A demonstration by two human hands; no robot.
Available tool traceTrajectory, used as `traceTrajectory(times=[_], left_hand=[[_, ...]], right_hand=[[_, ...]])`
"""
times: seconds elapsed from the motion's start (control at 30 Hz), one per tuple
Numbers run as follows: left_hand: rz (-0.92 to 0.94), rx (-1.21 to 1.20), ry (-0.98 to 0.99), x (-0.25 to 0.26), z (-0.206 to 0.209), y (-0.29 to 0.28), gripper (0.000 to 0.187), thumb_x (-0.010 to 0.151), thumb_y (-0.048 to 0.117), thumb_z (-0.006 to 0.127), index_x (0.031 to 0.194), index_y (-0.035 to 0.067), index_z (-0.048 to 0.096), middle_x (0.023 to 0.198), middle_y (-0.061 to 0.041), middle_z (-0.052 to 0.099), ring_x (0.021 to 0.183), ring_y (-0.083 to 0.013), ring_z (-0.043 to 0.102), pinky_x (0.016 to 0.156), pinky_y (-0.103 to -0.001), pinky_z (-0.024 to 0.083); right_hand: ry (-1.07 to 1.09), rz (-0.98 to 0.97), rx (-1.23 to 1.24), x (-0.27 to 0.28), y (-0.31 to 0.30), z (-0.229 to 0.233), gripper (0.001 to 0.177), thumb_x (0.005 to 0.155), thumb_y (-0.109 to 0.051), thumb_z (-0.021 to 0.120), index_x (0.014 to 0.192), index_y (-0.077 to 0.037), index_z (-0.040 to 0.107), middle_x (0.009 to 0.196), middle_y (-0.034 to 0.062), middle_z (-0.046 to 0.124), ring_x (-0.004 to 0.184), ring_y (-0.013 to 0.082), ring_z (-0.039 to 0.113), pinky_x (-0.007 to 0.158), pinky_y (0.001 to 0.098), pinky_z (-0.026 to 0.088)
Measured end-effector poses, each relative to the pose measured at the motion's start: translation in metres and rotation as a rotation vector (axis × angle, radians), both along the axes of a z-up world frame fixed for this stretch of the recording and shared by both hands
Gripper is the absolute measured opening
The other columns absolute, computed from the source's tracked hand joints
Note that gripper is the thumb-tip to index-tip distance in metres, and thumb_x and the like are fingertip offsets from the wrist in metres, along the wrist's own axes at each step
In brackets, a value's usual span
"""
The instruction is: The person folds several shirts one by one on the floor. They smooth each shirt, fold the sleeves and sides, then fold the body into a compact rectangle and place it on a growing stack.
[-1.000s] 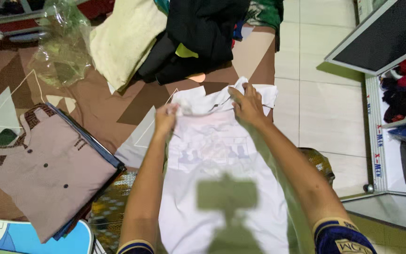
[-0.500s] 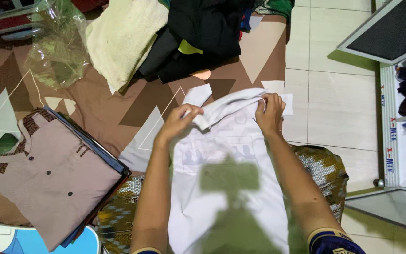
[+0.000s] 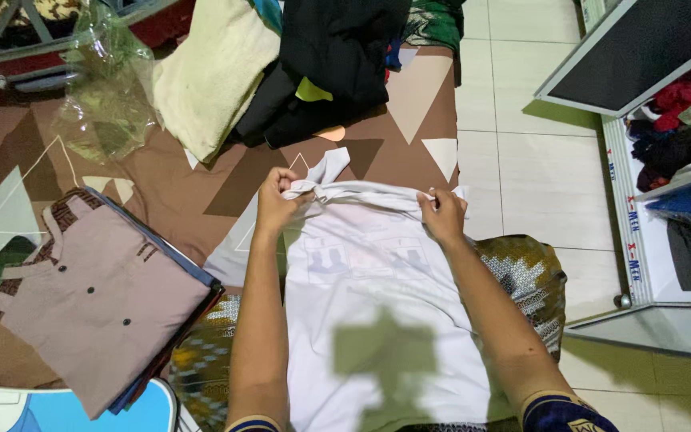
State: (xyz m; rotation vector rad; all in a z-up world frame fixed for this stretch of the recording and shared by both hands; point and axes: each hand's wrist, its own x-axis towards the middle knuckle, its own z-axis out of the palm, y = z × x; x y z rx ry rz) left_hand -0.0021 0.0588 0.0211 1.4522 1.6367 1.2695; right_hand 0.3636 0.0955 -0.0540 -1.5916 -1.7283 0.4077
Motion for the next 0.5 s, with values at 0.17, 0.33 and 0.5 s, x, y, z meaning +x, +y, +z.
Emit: traceTrajectory(times=[0.17, 0.33, 0.5], left_hand=[[-0.124, -0.291, 0.058, 0.000, 0.018, -0.034, 0.028, 0.085, 0.031, 0.083, 0.098, 0.008, 0.077, 0.086, -0.006, 0.074, 0.076, -0.0147, 0.066, 0.070, -0.032, 0.052], [-0.220, 0.386, 0.331, 0.014, 0.037, -0.054, 0.027, 0.078, 0.023, 0.092, 0.084, 0.002, 0.077, 0.110, -0.019, 0.068, 0.104, -0.0278, 0.059, 0.088, -0.042, 0.051], [-0.449, 0.253, 0.009, 0.021, 0.060, -0.065, 0.027, 0.078, 0.014, 0.088, 0.074, 0.004, 0.062, 0.100, -0.011, 0.074, 0.095, -0.0209, 0.064, 0.080, -0.032, 0.051]], right_hand=[[0.209, -0.045, 0.255, 0.001, -0.022, 0.002, 0.013, 0.095, -0.017, 0.073, 0.092, -0.005, 0.068, 0.099, 0.0136, 0.061, 0.094, 0.0281, 0.060, 0.086, 0.0375, 0.049], [0.419, -0.036, 0.356, 0.006, -0.022, -0.021, 0.022, 0.102, -0.006, 0.068, 0.083, -0.004, 0.056, 0.095, 0.0111, 0.054, 0.091, 0.0234, 0.051, 0.086, 0.0347, 0.043], [1.285, -0.055, -0.063, 0.024, -0.021, -0.034, 0.021, 0.109, -0.012, 0.061, 0.088, -0.008, 0.061, 0.088, -0.0001, 0.058, 0.083, 0.0096, 0.052, 0.077, 0.0278, 0.044]])
